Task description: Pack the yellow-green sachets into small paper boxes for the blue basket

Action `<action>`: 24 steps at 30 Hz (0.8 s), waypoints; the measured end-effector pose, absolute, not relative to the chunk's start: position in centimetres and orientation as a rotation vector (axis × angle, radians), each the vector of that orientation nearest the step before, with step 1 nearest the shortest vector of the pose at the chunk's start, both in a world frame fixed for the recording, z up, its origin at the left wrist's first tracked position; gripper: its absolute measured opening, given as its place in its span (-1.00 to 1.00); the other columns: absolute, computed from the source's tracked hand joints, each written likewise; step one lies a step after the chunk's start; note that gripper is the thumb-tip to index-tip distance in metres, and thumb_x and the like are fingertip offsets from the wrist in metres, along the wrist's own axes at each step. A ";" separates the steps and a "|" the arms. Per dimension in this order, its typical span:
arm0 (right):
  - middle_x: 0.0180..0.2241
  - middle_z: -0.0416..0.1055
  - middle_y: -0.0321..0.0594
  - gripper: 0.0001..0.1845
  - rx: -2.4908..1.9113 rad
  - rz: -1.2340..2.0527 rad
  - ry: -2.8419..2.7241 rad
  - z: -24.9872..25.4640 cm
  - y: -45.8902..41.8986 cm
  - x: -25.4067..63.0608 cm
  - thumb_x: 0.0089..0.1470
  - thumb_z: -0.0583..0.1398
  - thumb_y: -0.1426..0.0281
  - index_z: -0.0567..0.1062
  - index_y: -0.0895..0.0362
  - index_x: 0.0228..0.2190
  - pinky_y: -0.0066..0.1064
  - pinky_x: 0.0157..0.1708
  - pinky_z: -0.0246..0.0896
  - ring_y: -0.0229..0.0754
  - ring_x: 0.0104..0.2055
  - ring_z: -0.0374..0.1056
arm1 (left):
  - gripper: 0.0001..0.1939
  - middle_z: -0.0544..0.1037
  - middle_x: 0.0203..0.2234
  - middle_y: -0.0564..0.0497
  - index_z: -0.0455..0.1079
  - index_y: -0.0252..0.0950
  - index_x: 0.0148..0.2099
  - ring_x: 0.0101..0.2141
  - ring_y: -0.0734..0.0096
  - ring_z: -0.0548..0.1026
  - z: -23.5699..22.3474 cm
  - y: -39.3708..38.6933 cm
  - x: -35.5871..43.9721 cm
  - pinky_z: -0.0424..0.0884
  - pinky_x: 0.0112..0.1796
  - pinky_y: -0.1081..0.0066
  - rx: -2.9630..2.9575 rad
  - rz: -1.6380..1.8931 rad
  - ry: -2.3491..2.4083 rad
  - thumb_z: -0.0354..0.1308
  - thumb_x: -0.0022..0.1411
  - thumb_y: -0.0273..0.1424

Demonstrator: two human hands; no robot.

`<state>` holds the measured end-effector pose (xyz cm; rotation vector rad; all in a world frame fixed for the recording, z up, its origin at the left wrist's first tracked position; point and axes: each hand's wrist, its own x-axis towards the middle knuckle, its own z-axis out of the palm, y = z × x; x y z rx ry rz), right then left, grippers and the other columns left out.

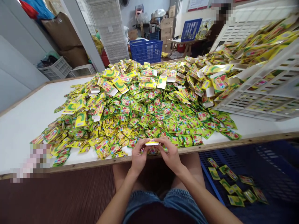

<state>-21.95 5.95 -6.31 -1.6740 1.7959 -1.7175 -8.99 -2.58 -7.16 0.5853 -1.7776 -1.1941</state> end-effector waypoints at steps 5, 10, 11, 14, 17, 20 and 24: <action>-0.15 0.41 -0.15 -0.78 -1.708 -1.734 1.779 -6.2 6.6 -22.0 0.12 0.17 0.44 0.42 0.06 -0.15 -0.23 -0.06 0.26 -0.12 -0.05 0.33 | -0.76 0.49 -0.11 -0.05 0.43 -0.18 -0.07 -0.04 0.24 0.41 -6.6 -2.3 -8.3 0.28 0.01 0.18 0.512 -1.074 -1.882 0.14 0.21 -0.49; -0.19 0.47 -0.16 -0.80 -1.772 -1.734 1.819 -5.5 7.0 -21.8 0.09 0.20 0.44 0.45 0.07 -0.19 -0.23 -0.06 0.27 -0.11 -0.07 0.36 | -0.74 0.50 -0.12 -0.07 0.41 -0.21 -0.06 -0.07 0.26 0.43 -5.6 -2.0 -7.7 0.29 0.00 0.20 0.453 -1.049 -1.935 0.16 0.19 -0.50; -0.19 0.47 -0.16 -0.79 -1.773 -1.732 1.835 -5.5 7.1 -21.7 0.09 0.20 0.43 0.45 0.08 -0.18 -0.23 -0.06 0.26 -0.11 -0.07 0.37 | -0.75 0.50 -0.13 -0.07 0.42 -0.21 -0.07 -0.08 0.27 0.43 -5.5 -1.9 -7.7 0.29 0.00 0.21 0.468 -1.058 -1.925 0.16 0.19 -0.51; -0.23 0.48 -0.17 -0.82 -1.754 -1.714 1.879 -5.2 7.1 -21.5 0.11 0.19 0.42 0.45 0.08 -0.20 -0.25 -0.10 0.27 -0.12 -0.12 0.38 | -0.81 0.53 -0.21 -0.05 0.44 -0.23 -0.13 -0.13 0.28 0.45 -5.4 -1.8 -8.0 0.32 -0.04 0.25 0.514 -1.092 -1.882 0.18 0.18 -0.50; -0.30 0.48 -0.20 -0.88 -1.715 -1.697 1.915 -4.7 6.9 -21.3 0.11 0.18 0.41 0.45 0.09 -0.25 -0.28 -0.18 0.26 -0.14 -0.21 0.39 | -0.87 0.53 -0.30 -0.01 0.45 -0.23 -0.18 -0.22 0.33 0.47 -5.1 -1.6 -8.3 0.35 -0.12 0.32 0.549 -1.112 -1.836 0.18 0.18 -0.49; -0.31 0.48 -0.20 -0.90 -1.676 -1.696 1.928 -4.1 6.8 -21.1 0.13 0.16 0.42 0.45 0.09 -0.26 -0.28 -0.20 0.24 -0.15 -0.23 0.38 | -0.90 0.53 -0.33 0.02 0.45 -0.23 -0.21 -0.26 0.37 0.46 -4.8 -1.4 -8.6 0.36 -0.16 0.36 0.581 -1.124 -1.809 0.16 0.20 -0.48; -0.29 0.47 -0.21 -0.88 -1.687 -1.703 1.909 -4.3 6.8 -21.3 0.13 0.16 0.44 0.44 0.07 -0.24 -0.26 -0.16 0.23 -0.14 -0.20 0.36 | -0.85 0.52 -0.31 0.03 0.44 -0.20 -0.18 -0.23 0.37 0.46 -5.1 -1.6 -8.6 0.35 -0.13 0.35 0.557 -1.113 -1.822 0.15 0.21 -0.51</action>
